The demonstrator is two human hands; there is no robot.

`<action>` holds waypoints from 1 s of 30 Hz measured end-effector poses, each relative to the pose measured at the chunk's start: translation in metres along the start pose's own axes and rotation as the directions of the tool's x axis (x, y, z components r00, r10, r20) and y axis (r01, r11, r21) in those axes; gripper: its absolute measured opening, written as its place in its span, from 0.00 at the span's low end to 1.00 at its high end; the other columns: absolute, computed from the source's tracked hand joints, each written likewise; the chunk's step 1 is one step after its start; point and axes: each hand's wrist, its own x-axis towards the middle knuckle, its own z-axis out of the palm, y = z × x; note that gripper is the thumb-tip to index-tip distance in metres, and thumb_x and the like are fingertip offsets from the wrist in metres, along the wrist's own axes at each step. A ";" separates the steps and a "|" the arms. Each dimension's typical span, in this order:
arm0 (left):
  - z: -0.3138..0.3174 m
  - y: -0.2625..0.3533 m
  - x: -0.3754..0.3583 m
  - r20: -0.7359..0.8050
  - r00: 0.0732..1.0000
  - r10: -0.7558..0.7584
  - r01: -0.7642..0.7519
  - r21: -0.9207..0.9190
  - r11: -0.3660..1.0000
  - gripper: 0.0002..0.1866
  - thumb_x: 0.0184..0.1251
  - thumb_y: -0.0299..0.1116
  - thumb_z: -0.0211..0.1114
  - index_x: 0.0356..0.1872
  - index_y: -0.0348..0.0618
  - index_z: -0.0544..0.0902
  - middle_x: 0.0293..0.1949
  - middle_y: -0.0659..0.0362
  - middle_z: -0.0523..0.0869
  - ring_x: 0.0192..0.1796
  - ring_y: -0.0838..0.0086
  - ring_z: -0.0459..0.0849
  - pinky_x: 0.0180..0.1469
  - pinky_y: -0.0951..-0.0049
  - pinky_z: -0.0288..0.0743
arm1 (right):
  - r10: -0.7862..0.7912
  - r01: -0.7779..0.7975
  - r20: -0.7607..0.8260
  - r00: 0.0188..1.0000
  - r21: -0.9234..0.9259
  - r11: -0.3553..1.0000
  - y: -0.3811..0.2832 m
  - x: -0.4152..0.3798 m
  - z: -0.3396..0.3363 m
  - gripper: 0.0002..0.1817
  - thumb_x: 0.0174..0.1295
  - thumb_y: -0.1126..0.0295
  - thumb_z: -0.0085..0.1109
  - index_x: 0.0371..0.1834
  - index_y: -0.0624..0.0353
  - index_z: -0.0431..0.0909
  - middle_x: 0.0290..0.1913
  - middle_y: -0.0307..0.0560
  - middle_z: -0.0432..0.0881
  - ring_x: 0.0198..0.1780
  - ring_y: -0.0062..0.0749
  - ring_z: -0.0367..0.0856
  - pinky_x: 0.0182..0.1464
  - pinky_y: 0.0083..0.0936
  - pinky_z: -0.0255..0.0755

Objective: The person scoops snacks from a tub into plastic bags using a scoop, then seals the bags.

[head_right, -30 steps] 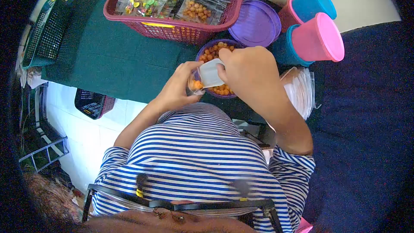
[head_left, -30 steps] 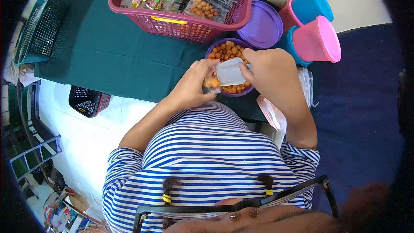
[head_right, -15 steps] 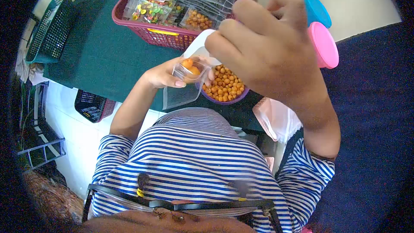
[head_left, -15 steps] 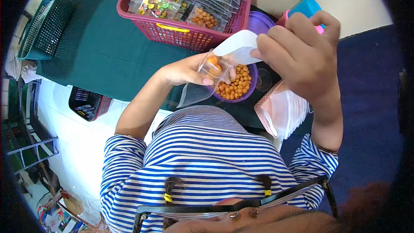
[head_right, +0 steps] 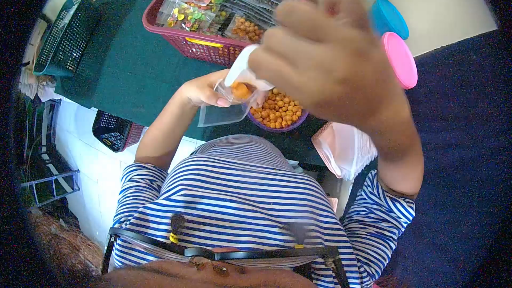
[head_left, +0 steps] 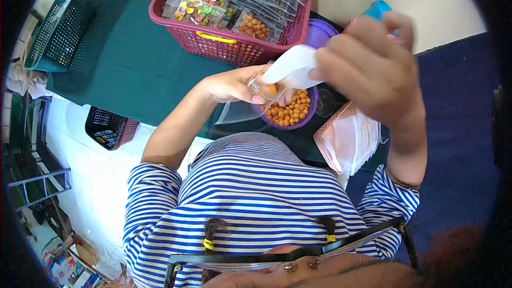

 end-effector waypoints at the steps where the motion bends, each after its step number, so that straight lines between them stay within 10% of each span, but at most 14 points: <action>1: -0.001 -0.001 0.001 0.052 0.998 0.040 -0.039 -0.023 0.999 0.49 0.51 0.54 0.76 0.69 0.35 0.66 0.52 0.53 0.81 0.56 0.66 0.81 0.59 0.66 0.73 | 0.005 -0.006 -0.017 1.000 -0.029 1.000 0.007 0.001 -0.010 0.13 0.49 0.59 0.69 0.33 0.52 0.80 0.30 0.32 0.77 0.36 0.27 0.75 0.48 0.34 0.57; 30: 0.007 0.002 0.005 0.043 0.999 0.025 -0.022 -0.064 0.998 0.46 0.48 0.57 0.77 0.63 0.36 0.72 0.49 0.53 0.81 0.53 0.68 0.80 0.58 0.67 0.74 | -0.022 0.023 -0.011 1.000 0.057 0.998 0.009 0.000 0.015 0.14 0.48 0.59 0.70 0.31 0.53 0.77 0.29 0.35 0.76 0.36 0.30 0.72 0.46 0.31 0.61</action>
